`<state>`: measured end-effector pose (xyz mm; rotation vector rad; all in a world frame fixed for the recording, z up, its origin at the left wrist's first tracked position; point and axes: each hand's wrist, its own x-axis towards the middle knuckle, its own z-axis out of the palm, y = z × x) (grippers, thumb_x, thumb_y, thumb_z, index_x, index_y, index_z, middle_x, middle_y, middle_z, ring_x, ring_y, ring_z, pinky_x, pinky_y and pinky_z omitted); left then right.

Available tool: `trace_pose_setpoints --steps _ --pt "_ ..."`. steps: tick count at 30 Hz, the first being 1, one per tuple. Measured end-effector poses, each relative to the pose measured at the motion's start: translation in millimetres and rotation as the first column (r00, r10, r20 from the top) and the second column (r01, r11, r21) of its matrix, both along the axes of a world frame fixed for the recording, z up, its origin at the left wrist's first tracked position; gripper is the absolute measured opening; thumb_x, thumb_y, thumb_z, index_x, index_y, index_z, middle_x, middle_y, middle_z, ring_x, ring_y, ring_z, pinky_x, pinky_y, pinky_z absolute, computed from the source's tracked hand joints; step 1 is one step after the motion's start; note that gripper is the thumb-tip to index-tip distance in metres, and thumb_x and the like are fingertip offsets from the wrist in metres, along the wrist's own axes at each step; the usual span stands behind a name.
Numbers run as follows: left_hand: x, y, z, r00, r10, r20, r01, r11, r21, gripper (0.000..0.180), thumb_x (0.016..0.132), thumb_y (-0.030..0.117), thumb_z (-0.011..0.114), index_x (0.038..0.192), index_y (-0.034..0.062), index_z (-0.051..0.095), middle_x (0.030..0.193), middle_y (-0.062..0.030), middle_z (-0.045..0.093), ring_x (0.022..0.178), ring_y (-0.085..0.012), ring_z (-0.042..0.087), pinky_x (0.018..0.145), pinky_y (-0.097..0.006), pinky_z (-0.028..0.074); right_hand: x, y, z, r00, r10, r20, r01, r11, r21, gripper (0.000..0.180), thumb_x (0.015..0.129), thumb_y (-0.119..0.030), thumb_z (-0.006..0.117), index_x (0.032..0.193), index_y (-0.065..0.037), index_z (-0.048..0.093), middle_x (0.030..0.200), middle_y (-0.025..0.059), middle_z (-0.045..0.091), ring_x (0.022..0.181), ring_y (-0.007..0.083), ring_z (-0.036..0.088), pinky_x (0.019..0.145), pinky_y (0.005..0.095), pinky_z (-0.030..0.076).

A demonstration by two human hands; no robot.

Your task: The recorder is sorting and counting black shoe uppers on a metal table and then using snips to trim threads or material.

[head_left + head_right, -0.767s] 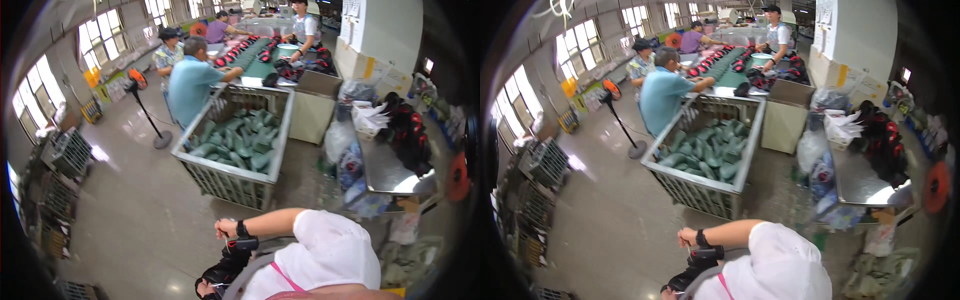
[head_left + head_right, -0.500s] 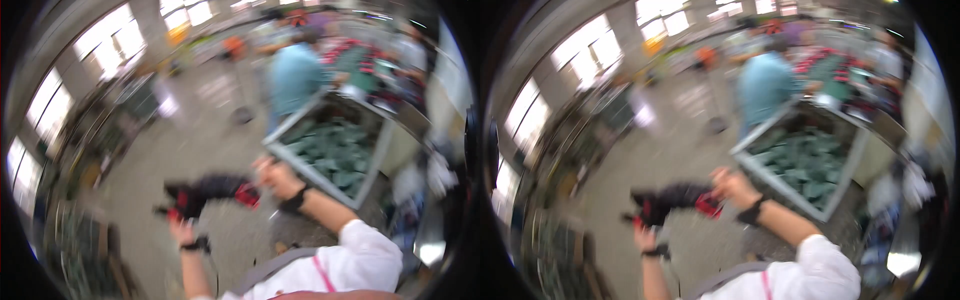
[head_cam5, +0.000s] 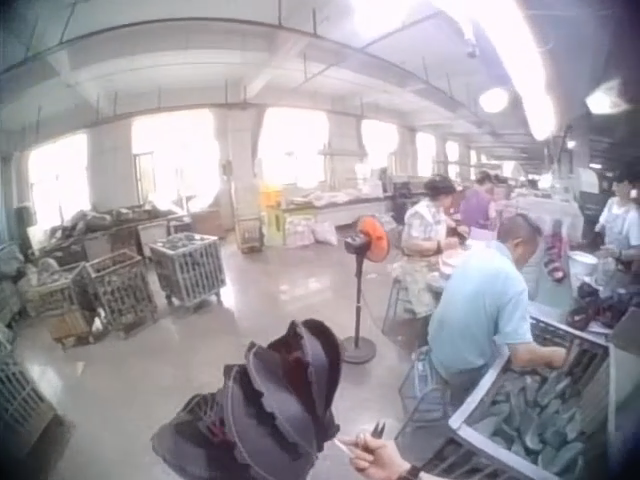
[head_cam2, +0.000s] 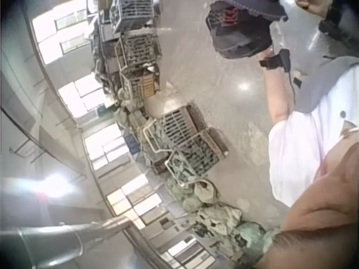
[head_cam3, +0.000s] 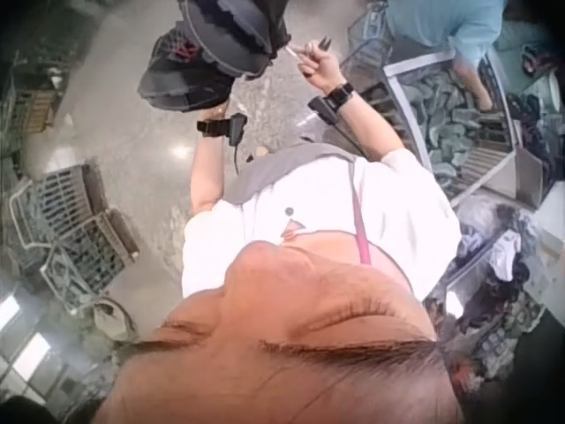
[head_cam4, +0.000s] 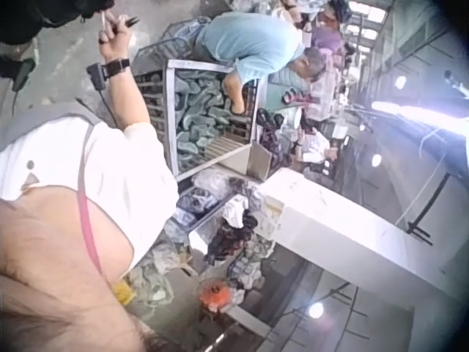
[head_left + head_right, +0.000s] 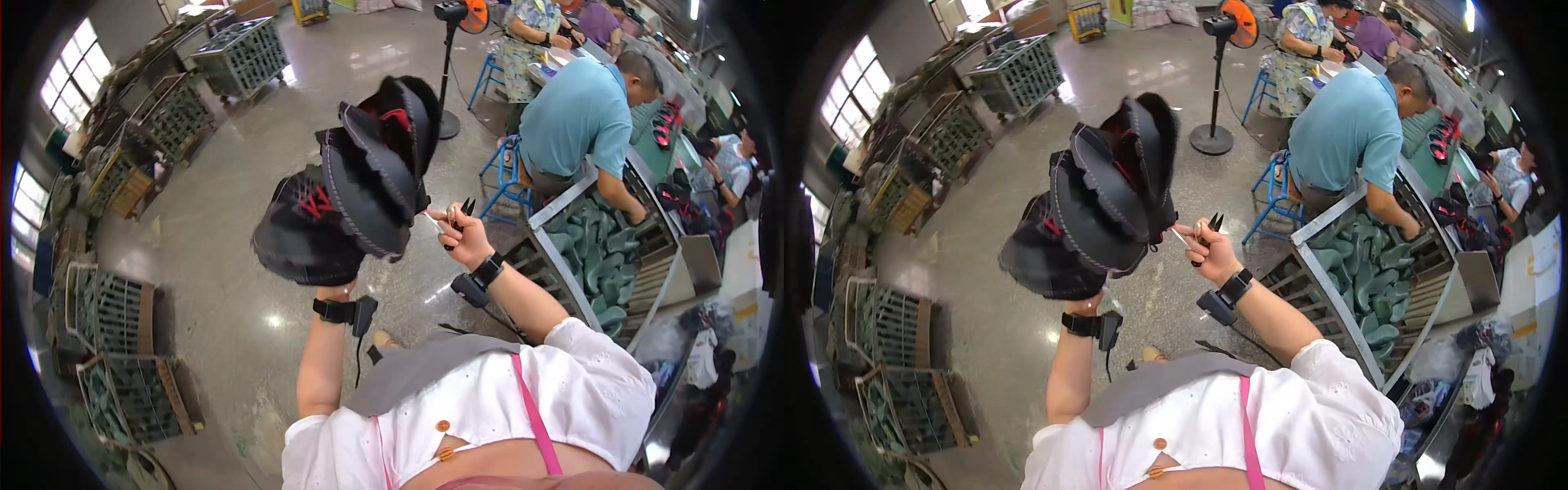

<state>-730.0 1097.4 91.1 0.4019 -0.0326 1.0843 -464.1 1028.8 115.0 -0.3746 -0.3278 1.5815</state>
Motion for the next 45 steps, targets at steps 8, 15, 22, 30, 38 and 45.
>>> trace_pose_setpoints --steps 8,15,22,30,38,45 --pt "56.8 171.4 27.2 0.98 0.026 -0.197 -0.007 0.995 0.095 0.047 0.09 0.03 0.041 0.131 0.0087 0.033 0.133 -0.0096 0.037 0.12 -0.0258 0.037 0.103 -0.04 0.025 -2.4 137.5 36.2 0.992 -0.037 0.119 -0.004 0.946 0.323 0.017 0.09 -0.021 0.043 0.078 -0.011 0.051 0.126 0.0294 0.038 0.042 0.0031 0.028 0.039 0.0165 0.029" --pt "127.8 343.0 32.9 0.8 0.29 -0.526 -0.063 0.912 0.406 0.039 0.087 0.009 0.047 0.125 0.0013 0.039 0.127 -0.0111 0.043 0.114 -0.0226 0.042 0.098 -0.033 0.033 38.1 265.7 34.4 0.984 0.154 -0.092 -0.116 0.937 0.33 0.018 0.09 -0.023 0.045 0.079 -0.009 0.05 0.124 0.0321 0.039 0.042 0.0031 0.023 0.039 0.0164 0.026" --pt "144.8 482.5 28.0 0.76 0.261 -0.596 -0.064 0.941 0.331 0.038 0.087 0.009 0.048 0.123 0.0007 0.04 0.126 -0.0111 0.044 0.114 -0.022 0.043 0.097 -0.033 0.034 115.8 399.9 3.1 0.933 0.309 -0.184 -0.281 0.946 0.162 0.025 0.089 -0.027 0.044 0.074 -0.007 0.043 0.07 0.0154 0.052 0.039 0.0046 0.025 0.033 0.0184 0.022" --pt "124.8 607.6 -7.4 0.765 0.198 -0.613 -0.104 0.977 0.186 0.037 0.087 0.01 0.048 0.122 0.0001 0.041 0.124 -0.0112 0.045 0.113 -0.0212 0.043 0.097 -0.033 0.035 144.5 558.1 18.8 0.991 0.045 0.122 -0.057 0.994 0.094 0.034 0.085 -0.035 0.05 0.066 -0.011 0.036 0.051 0.0037 0.037 0.041 0.0077 0.027 0.035 0.0195 0.024" --pt "153.4 762.0 -18.1 0.432 0.129 -0.892 0.197 0.952 0.234 0.013 0.089 0.018 0.046 0.086 0.0075 0.053 0.098 -0.0092 0.055 0.075 -0.0122 0.056 0.054 -0.023 0.043 202.6 636.7 64.7 0.633 0.109 0.767 0.051 0.982 -0.182 0.031 0.075 -0.02 0.065 0.061 -0.009 0.04 0.055 -0.0009 0.04 0.048 0.0061 0.032 0.043 0.021 0.023" --pt "192.9 826.8 28.9 0.453 0.792 -0.409 0.842 -0.23 0.487 0.006 0.062 0.009 0.061 0.06 0.0042 0.058 0.131 -0.0091 0.038 0.126 -0.0282 0.026 0.099 -0.041 0.028 216.4 629.5 67.8 0.652 0.197 0.732 0.103 0.934 -0.343 0.036 0.072 -0.018 0.068 0.056 -0.007 0.037 0.054 0.0004 0.039 0.052 0.0093 0.033 0.048 0.0226 0.024"
